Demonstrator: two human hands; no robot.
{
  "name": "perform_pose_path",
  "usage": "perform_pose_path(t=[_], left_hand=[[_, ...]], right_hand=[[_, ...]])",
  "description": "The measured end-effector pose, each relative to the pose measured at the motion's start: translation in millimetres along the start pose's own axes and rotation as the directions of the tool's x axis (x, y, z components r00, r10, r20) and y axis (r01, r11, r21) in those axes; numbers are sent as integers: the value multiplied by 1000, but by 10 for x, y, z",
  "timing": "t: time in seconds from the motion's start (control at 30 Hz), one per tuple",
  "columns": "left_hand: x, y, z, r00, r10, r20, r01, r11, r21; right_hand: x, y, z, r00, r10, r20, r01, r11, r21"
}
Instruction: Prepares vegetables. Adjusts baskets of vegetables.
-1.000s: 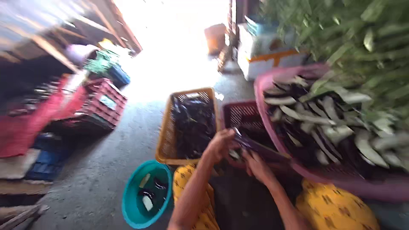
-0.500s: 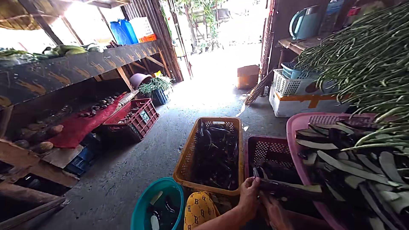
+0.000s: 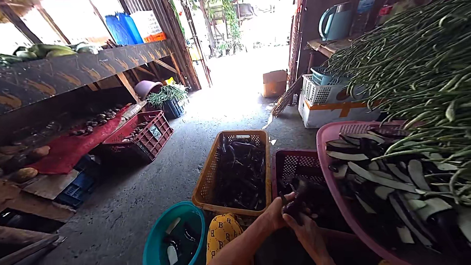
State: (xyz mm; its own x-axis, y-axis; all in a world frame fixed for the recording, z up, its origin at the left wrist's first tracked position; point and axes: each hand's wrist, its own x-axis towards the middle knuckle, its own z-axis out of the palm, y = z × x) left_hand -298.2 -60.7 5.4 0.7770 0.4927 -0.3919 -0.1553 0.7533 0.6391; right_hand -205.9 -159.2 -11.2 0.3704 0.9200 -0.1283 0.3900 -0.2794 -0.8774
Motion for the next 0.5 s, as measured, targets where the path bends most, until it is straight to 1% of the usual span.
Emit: perform_pose_path(t=[0.03, 0.1, 0.17, 0.27, 0.3, 0.4, 0.5], left_hand=[[17, 8, 15, 999, 11, -41, -12, 1000, -19], [37, -16, 16, 997, 19, -70, -23, 997, -69], [64, -33, 10, 997, 11, -70, -17, 996, -92], [108, -17, -19, 997, 36, -67, -40, 997, -58], [105, -22, -26, 997, 51, -60, -53, 998, -41], [140, 25, -32, 989, 106, -107, -110, 993, -35], [213, -15, -135, 984, 133, -120, -138, 990, -39]], right_hand=[[-2, -6, 8, 1000, -2, -24, 1, 999, -43], [-23, 0, 43, 999, -5, -52, -1, 994, -106], [-23, 10, 82, 996, -26, -83, 12, 987, -161], [-18, 5, 97, 995, -47, -83, 28, 976, -215], [-40, 20, 107, 996, -45, -76, 27, 975, -222], [-69, 0, 98, 1000, 10, -23, -15, 972, -234], [-64, 33, 96, 999, 45, 27, -38, 980, -197]])
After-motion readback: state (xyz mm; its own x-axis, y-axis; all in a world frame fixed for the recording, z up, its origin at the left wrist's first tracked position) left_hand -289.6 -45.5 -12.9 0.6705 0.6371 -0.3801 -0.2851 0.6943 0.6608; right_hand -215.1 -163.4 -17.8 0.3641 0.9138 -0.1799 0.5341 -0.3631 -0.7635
